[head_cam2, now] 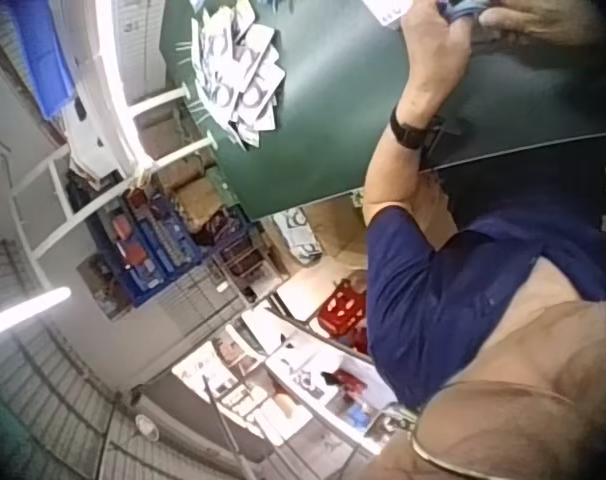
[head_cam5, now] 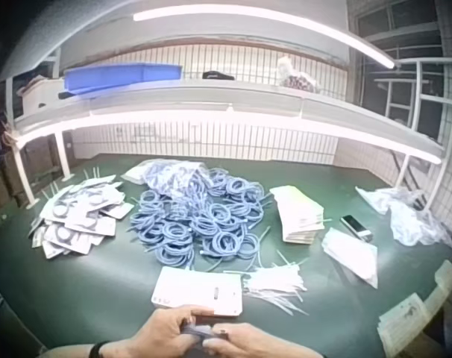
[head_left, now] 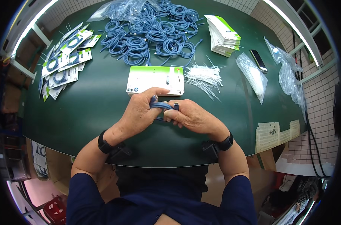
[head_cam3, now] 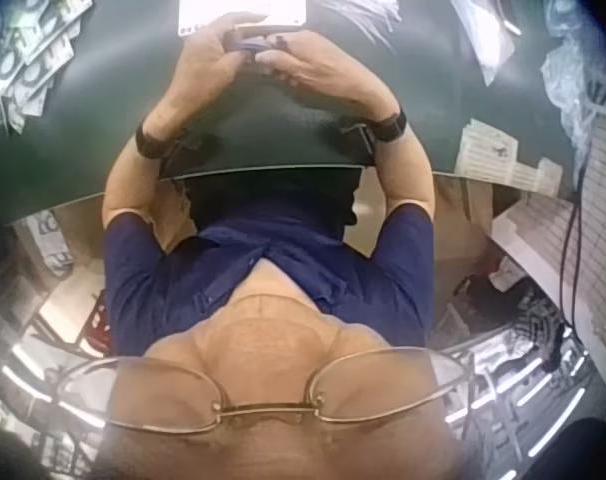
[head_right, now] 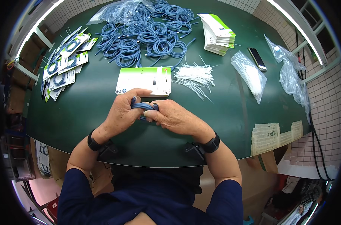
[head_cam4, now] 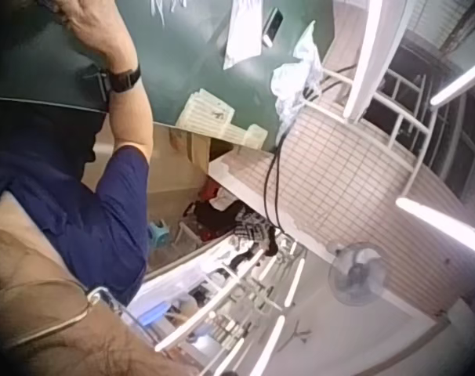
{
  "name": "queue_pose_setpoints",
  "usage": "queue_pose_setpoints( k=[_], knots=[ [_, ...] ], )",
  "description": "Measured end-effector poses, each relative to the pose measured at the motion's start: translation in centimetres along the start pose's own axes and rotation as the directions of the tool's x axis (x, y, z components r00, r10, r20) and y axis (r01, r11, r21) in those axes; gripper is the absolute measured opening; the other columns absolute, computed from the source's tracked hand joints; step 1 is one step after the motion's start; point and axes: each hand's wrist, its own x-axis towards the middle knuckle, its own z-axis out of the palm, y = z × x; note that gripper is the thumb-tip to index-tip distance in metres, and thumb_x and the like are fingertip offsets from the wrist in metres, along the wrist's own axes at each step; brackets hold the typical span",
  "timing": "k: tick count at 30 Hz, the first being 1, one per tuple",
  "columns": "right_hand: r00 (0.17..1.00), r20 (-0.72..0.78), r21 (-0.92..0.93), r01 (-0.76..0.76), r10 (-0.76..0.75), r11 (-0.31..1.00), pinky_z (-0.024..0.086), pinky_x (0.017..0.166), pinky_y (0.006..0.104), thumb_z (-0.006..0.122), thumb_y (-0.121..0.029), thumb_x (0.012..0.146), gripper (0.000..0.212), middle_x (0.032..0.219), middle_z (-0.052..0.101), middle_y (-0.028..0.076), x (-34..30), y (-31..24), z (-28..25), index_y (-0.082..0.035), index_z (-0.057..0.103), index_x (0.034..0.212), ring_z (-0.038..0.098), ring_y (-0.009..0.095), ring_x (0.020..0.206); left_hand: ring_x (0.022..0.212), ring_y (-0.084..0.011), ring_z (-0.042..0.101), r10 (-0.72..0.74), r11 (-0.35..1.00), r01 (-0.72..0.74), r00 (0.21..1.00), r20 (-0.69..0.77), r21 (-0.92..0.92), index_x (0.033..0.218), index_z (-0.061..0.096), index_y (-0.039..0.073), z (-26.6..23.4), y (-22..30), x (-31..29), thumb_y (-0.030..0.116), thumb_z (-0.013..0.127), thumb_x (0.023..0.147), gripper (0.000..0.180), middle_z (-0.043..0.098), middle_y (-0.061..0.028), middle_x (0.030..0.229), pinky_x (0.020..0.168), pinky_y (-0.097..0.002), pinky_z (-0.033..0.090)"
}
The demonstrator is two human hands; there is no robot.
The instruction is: Packaging coiled blue cables into cardboard and plastic retail holders.
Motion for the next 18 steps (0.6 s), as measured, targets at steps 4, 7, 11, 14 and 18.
queue_pose_setpoints(
  k=[4, 7, 11, 14, 18],
  knots=[
    [0.993, -0.114, 0.141, 0.036, -0.02, 0.989, 0.053, 0.067, 0.0246, 0.052, -0.031, 0.114, 0.036, 0.087, 0.065, 0.001, -0.3, -0.1, -0.1, -0.002, 0.069, 0.102, 0.06, 0.01, 0.075, 0.09, -0.0214, 0.069, 0.524, 0.851, -0.375, 0.636, -0.566, 0.367, 0.131, 0.068, -0.002, 1.8, 1.7, 1.2, 0.009, 0.08, 0.09, 0.044, 0.071, -0.0094, 0.107, 0.08, -0.0305, 0.056],
    [0.983, -0.182, 0.161, 0.051, -0.021, 0.986, 0.053, 0.067, 0.0247, 0.052, -0.029, 0.114, 0.034, 0.087, 0.065, 0.0, -0.3, -0.4, -0.2, -0.002, 0.069, 0.104, 0.059, 0.008, 0.076, 0.095, -0.0265, 0.069, 0.817, 0.568, -0.482, 0.429, -0.385, 0.667, 0.138, 0.063, -0.002, -0.3, 1.7, 0.2, 0.012, 0.082, 0.089, 0.055, 0.068, -0.0114, 0.116, 0.082, -0.0338, 0.058],
    [0.955, -0.268, 0.168, 0.177, -0.127, 0.97, 0.052, 0.065, 0.0265, 0.054, -0.029, 0.112, 0.034, 0.083, 0.062, 0.001, -0.7, -1.4, 0.6, 0.0, 0.067, 0.101, 0.058, 0.009, 0.072, 0.095, -0.0323, 0.07, 0.86, 0.42, -0.647, 0.507, -0.052, 0.637, 0.15, 0.052, 0.0, 0.9, 1.8, -1.4, 0.017, 0.086, 0.084, 0.076, 0.065, -0.0145, 0.122, 0.083, -0.0399, 0.06],
    [0.939, -0.294, 0.165, 0.235, -0.18, 0.958, 0.052, 0.065, 0.027, 0.056, -0.027, 0.111, 0.031, 0.084, 0.063, 0.001, -0.8, -1.5, 1.4, 0.0, 0.067, 0.101, 0.059, 0.008, 0.073, 0.095, -0.033, 0.071, 0.666, 0.653, -0.537, 0.743, -0.067, 0.534, 0.151, 0.051, 0.0, 2.7, 1.8, -2.0, 0.019, 0.087, 0.083, 0.079, 0.065, -0.0162, 0.12, 0.079, -0.0405, 0.061],
    [0.925, -0.347, 0.17, 0.223, -0.154, 0.96, 0.054, 0.066, 0.0261, 0.059, -0.018, 0.11, 0.021, 0.09, 0.066, 0.002, -0.4, -1.0, 1.5, 0.0, 0.069, 0.11, 0.063, 0.007, 0.078, 0.095, -0.0303, 0.071, 0.598, 0.748, -0.51, 0.795, -0.098, 0.424, 0.147, 0.056, 0.0, 2.9, 1.7, -1.9, 0.018, 0.087, 0.083, 0.074, 0.066, -0.0154, 0.118, 0.073, -0.0379, 0.061]
  ],
)
